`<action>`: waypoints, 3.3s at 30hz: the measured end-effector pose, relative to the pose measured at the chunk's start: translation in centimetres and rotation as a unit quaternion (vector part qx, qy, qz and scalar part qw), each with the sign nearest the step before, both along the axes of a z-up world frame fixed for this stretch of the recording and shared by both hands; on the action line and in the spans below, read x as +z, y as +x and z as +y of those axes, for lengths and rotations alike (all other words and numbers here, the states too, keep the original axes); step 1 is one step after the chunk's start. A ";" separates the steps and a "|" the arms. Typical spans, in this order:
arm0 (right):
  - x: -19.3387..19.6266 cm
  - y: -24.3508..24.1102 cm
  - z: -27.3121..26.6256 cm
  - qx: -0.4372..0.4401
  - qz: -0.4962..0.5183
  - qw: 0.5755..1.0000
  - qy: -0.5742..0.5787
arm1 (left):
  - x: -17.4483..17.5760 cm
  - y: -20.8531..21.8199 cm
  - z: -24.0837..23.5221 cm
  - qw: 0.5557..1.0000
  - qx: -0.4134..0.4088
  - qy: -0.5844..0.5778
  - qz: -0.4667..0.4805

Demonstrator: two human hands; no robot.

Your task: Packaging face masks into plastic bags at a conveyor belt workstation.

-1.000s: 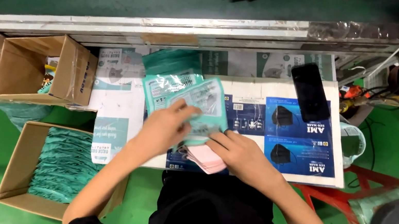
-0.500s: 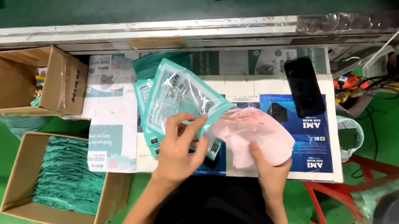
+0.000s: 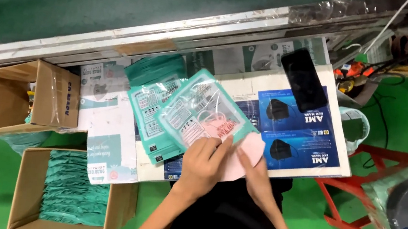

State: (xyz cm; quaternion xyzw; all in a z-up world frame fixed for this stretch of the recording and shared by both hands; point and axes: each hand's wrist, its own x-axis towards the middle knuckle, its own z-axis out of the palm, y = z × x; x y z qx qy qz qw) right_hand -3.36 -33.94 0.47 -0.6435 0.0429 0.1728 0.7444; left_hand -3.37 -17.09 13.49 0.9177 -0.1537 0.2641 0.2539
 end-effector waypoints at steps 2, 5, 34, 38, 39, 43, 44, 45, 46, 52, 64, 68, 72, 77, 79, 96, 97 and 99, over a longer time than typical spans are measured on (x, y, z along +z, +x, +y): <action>1.7 0.9 0.2 -0.099 0.063 0.968 0.220 | 0.7 -0.2 0.3 0.999 -0.045 -0.012 -0.016; -0.7 1.1 -1.1 -0.028 0.142 0.958 0.247 | 0.2 -0.8 -0.3 0.998 -0.060 -0.005 -0.030; 17.4 3.9 -2.2 0.094 -0.459 0.843 -0.263 | 1.7 0.5 1.1 0.946 -0.128 -0.281 0.093; 15.9 3.5 -2.3 0.050 -0.400 0.873 -0.275 | 2.9 0.1 0.2 0.951 -0.119 -0.283 0.033; 16.2 3.5 -2.0 0.050 -0.401 0.873 -0.274 | 2.8 0.0 0.2 0.951 -0.118 -0.283 0.033; 16.9 3.5 -0.8 0.059 -0.468 0.838 -0.274 | 2.3 -0.3 0.3 0.956 -0.124 -0.266 0.022; 17.0 3.5 -0.7 0.057 -0.488 0.825 -0.279 | 2.2 -0.3 0.2 0.961 -0.118 -0.251 0.008; 16.2 3.4 -0.9 0.055 -0.490 0.824 -0.280 | 2.5 -0.2 0.3 0.960 -0.121 -0.251 0.005; 15.4 3.4 -1.1 0.047 -0.490 0.825 -0.277 | 2.8 -0.1 0.3 0.970 -0.124 -0.206 -0.039; 15.6 2.5 -0.5 -0.014 -0.479 0.840 -0.254 | 4.0 0.4 1.4 0.983 -0.121 -0.073 -0.119; 13.2 2.5 -0.8 -0.005 -0.449 0.866 -0.222 | 4.9 -0.5 2.8 0.984 -0.140 -0.023 -0.104; 12.9 2.0 -0.5 -0.015 -0.428 0.863 -0.270 | 4.8 -0.7 2.3 0.987 -0.106 -0.012 -0.120; 13.1 2.4 -0.6 -0.037 -0.455 0.850 -0.263 | 5.4 -0.4 2.7 0.987 -0.113 -0.024 -0.111; 13.6 2.8 -0.3 -0.039 -0.479 0.832 -0.277 | 5.8 -0.5 3.6 0.989 -0.105 -0.046 -0.094; 13.6 3.0 -0.1 -0.045 -0.469 0.835 -0.284 | 5.7 -0.7 4.0 0.989 -0.095 -0.059 -0.096; 16.4 4.0 1.1 0.040 -0.490 0.815 -0.308 | 8.0 -1.1 6.6 0.992 0.057 0.032 -0.104; 16.9 3.9 0.9 0.062 -0.515 0.790 -0.327 | 7.6 -1.3 6.3 0.993 0.001 0.066 -0.093; 17.8 3.9 0.7 0.084 -0.540 0.764 -0.343 | 6.7 -1.5 6.0 0.990 -0.054 0.099 -0.083</action>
